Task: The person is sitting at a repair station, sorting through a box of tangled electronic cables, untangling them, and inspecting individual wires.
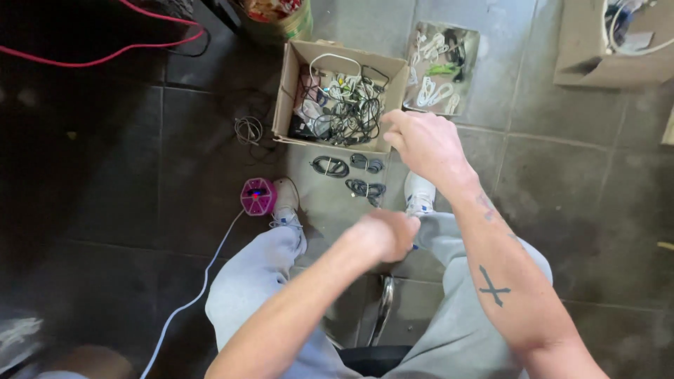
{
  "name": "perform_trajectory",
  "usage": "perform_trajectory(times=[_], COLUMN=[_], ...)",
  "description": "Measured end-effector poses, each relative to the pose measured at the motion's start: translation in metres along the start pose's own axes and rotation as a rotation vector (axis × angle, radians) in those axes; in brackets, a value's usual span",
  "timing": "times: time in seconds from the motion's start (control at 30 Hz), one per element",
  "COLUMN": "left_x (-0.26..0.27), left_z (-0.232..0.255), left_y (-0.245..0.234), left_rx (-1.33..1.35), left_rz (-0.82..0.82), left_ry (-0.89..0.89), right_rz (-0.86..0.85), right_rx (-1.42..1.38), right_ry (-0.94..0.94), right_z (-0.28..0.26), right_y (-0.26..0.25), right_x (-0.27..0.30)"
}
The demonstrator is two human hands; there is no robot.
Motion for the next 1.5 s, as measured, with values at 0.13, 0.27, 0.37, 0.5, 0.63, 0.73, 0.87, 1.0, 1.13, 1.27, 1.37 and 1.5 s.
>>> perform_trajectory(times=[0.13,0.27,0.37,0.5,0.63,0.73,0.87,1.0,1.13,1.27,1.37,1.5], left_x=[-0.023,0.006,0.004,0.014,0.014,0.034,0.065,0.110,0.139,0.150,0.144,0.142], left_z=[-0.006,-0.018,-0.022,-0.030,-0.025,-0.031,-0.044,-0.062,-0.069,-0.060,-0.066,-0.074], left_y=[0.054,-0.011,-0.016,-0.020,-0.027,-0.054,-0.092,-0.139,-0.160,-0.162,-0.156,-0.160], left_rx=[-0.103,-0.024,0.044,0.089,0.150,0.168,0.164,0.307,0.712,0.698,0.948,1.248], left_rz=[0.429,0.552,0.343,0.103,0.226,0.371,0.479,0.953,1.469,1.335,0.955,0.789], left_ry=[0.025,-0.064,-0.176,-0.281,-0.246,-0.154,-0.076,-0.081,0.131,0.118,-0.062,0.029], right_rz=[-0.065,-0.170,-0.398,-0.482,-0.356,-0.289,-0.113,-0.029,-0.197,-0.302,-0.280,0.100], right_rx=[0.052,-0.078,-0.218,-0.146,0.171,0.019,-0.020,-0.671,-1.824,-1.868,-2.065,-1.872], right_ry=[-0.037,-0.158,0.070,0.072,-0.073,-0.103,-0.233,-0.314,-0.301,-0.285,-0.200,-0.144], right_z=[-0.007,0.024,0.037,0.030,0.034,0.021,-0.014,-0.051,0.005,0.007,0.016,0.041], right_y=[0.050,0.222,0.327,0.366,0.330,0.258,0.106,-0.018,-0.019,0.001,-0.007,-0.049], right_x=[-0.051,-0.150,-0.187,-0.198,-0.191,-0.169,-0.096,0.017,0.065,0.061,0.058,0.048])
Point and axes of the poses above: each hand's wrist, its own x-axis away from the middle knuckle, its own y-axis out of the palm, z = x × y, the point moved 4 cm from there along -x, towards the middle knuckle, and after that the axes turned 7 degrees about z, right-handed, at the moved point
